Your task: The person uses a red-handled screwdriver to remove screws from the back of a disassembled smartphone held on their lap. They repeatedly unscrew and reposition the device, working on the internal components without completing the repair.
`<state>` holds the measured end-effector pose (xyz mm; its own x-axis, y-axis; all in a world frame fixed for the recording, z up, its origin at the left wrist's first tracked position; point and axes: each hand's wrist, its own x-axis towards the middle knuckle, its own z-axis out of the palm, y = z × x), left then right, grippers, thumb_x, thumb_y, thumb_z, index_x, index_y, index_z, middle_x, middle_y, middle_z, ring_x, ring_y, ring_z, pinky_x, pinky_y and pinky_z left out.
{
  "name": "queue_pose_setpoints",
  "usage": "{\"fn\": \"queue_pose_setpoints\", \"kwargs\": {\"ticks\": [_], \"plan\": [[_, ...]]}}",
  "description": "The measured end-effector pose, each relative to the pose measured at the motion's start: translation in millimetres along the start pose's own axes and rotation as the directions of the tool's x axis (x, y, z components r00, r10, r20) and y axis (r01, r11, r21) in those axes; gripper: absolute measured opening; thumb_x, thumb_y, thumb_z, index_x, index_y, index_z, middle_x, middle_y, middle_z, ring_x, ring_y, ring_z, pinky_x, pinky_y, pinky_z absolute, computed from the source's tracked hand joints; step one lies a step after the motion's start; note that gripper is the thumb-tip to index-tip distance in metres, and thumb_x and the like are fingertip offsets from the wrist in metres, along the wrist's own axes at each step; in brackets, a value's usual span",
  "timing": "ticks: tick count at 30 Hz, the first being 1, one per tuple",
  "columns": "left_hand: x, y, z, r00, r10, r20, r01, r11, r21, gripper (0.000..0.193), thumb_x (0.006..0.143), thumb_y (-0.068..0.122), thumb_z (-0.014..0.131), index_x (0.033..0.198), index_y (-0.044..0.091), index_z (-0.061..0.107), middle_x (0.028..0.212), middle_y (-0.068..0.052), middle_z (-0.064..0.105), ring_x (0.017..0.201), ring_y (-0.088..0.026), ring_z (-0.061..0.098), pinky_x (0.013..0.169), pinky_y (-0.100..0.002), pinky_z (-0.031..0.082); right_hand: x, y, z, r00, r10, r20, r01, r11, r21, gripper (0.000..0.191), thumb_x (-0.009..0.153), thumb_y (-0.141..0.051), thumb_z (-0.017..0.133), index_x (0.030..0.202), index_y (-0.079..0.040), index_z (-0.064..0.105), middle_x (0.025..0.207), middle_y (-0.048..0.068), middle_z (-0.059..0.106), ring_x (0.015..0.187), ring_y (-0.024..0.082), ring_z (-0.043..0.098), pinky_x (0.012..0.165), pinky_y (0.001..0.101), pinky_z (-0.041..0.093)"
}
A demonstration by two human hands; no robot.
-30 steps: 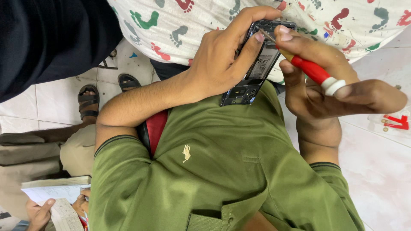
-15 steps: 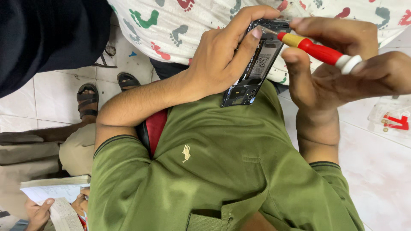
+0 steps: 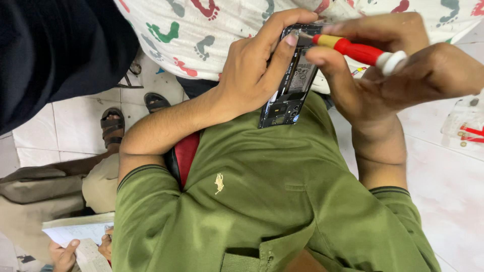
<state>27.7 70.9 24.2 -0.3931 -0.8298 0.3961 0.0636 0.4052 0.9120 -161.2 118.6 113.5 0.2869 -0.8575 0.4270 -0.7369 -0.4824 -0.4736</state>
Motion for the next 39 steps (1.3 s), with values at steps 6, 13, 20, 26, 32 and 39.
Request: {"fn": "queue_pose_setpoints", "kwargs": {"ticks": [6,13,20,26,32,39], "plan": [[3,-5,-2,1.0,-0.012,-0.026,0.013,1.0,0.018,0.023,0.12,0.016,0.046,0.142,0.015,0.052,0.104,-0.007,0.077,0.092,-0.019,0.081,0.074,-0.027,0.061,28,-9,9,0.985,-0.116,-0.13,0.131,0.985,0.112,0.063,0.098,0.009,0.08,0.106,-0.003,0.019,0.103,0.02,0.057,0.095,0.028,0.069,0.082,0.0334,0.063],[10,-1,-5,0.993,-0.118,-0.021,0.118,0.993,-0.019,0.03,0.112,0.017,0.048,0.141,0.012,0.056,0.107,-0.009,0.079,0.095,-0.022,0.082,0.075,-0.031,0.062,46,-11,10,0.959,-0.261,-0.107,0.281,0.919,0.275,0.056,0.093,0.012,0.067,0.101,-0.007,0.015,0.108,0.032,0.063,0.102,0.042,0.071,0.087,0.0464,0.063],[14,0,-8,0.995,-0.079,-0.058,0.08,0.996,0.027,0.032,0.112,0.018,0.048,0.143,0.012,0.054,0.1,-0.01,0.077,0.09,-0.022,0.079,0.073,-0.029,0.059,37,2,22,0.958,-0.255,-0.135,0.283,0.919,0.275,0.053,0.095,0.013,0.067,0.108,-0.009,0.02,0.116,0.032,0.065,0.109,0.042,0.072,0.091,0.0442,0.063],[18,1,-6,0.971,-0.231,-0.054,0.236,0.967,0.094,0.034,0.107,0.018,0.051,0.14,0.012,0.058,0.076,-0.011,0.07,0.062,-0.018,0.071,0.059,-0.029,0.05,41,3,21,0.927,-0.328,-0.183,0.357,0.92,0.163,0.059,0.082,0.01,0.076,0.104,-0.009,0.025,0.106,0.032,0.067,0.103,0.046,0.071,0.091,0.0538,0.059],[14,-4,-8,0.996,-0.086,0.006,0.086,0.996,-0.025,0.031,0.111,0.016,0.047,0.141,0.011,0.056,0.098,-0.01,0.077,0.084,-0.018,0.078,0.072,-0.028,0.056,49,-8,22,0.867,-0.393,-0.308,0.418,0.908,0.019,0.069,0.081,0.006,0.088,0.107,-0.009,0.025,0.095,0.023,0.071,0.096,0.04,0.073,0.088,0.0471,0.063],[14,-5,-5,0.999,-0.048,0.0,0.048,0.999,-0.011,0.034,0.11,0.015,0.045,0.142,0.01,0.053,0.106,-0.011,0.077,0.091,-0.019,0.079,0.075,-0.028,0.058,43,-5,23,0.893,-0.334,-0.301,0.365,0.929,0.053,0.065,0.081,0.006,0.088,0.1,-0.011,0.028,0.095,0.023,0.071,0.089,0.036,0.075,0.086,0.0483,0.065]]}}
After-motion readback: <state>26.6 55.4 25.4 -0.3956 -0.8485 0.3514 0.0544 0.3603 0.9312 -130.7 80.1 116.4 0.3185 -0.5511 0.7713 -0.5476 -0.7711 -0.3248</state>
